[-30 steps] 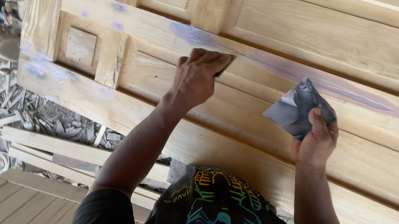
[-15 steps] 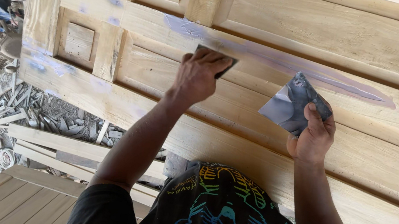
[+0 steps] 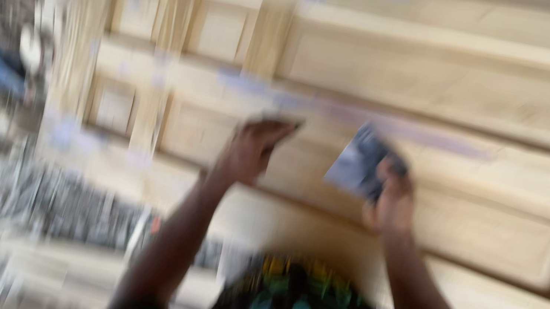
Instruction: The person applies a grey filler to the joints and grooves of a wooden door using a putty knife, then smooths and sands the surface with a sanding block. The person works on multiple sections of the door, repeatedly applying filler and sanding.
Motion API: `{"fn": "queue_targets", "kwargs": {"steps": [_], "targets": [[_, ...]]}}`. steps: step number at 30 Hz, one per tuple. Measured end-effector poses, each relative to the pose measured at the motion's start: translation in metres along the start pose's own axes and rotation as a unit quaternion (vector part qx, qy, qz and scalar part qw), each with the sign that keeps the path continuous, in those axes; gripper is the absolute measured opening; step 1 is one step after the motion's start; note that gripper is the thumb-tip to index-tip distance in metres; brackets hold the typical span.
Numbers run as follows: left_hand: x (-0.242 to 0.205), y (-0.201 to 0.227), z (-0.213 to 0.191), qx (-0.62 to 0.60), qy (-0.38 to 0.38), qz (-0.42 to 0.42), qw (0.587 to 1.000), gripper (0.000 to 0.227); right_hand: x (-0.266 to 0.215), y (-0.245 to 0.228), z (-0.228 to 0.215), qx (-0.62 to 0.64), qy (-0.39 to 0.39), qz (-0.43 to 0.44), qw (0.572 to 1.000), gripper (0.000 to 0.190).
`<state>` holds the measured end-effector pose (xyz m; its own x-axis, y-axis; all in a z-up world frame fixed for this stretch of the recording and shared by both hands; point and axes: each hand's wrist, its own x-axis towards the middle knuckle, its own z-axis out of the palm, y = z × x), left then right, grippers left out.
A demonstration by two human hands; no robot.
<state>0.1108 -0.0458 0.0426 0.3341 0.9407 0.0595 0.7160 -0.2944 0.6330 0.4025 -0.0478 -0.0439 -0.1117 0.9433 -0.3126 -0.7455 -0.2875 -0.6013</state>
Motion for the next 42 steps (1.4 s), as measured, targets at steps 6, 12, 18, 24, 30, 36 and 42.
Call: {"fn": "queue_targets", "kwargs": {"steps": [6, 12, 18, 24, 30, 36, 42], "targets": [[-0.041, 0.118, -0.001, -0.115, 0.104, 0.153, 0.976, 0.059, -0.028, -0.004, 0.06, 0.109, -0.117, 0.063, 0.985, 0.044], [-0.095, 0.135, -0.003, -0.053, 0.152, 0.202, 0.966, 0.06, -0.083, -0.016, 0.085, 0.178, -0.25, 0.094, 0.947, 0.04], [-0.134, 0.121, 0.0, 0.016, 0.179, 0.222, 0.958, 0.059, -0.132, -0.019, 0.073, 0.103, -0.214, 0.063, 0.969, 0.041], [-0.116, 0.134, -0.022, 0.057, 0.155, 0.186, 0.969, 0.047, -0.149, -0.044, 0.048, -0.117, -0.067, -0.084, 0.987, 0.039], [-0.088, 0.213, -0.017, 0.035, 0.149, 0.205, 0.967, 0.05, -0.152, -0.07, 0.053, -0.415, -0.042, -0.143, 0.897, 0.042], [-0.044, 0.271, 0.044, -0.021, 0.159, 0.193, 0.968, 0.047, -0.127, -0.119, 0.036, -0.344, -0.049, -0.266, 0.899, 0.035], [0.013, 0.303, 0.073, -0.011, 0.054, 0.196, 0.979, 0.054, -0.1, -0.199, -0.004, -0.418, 0.072, -0.342, 0.839, 0.034]]}}
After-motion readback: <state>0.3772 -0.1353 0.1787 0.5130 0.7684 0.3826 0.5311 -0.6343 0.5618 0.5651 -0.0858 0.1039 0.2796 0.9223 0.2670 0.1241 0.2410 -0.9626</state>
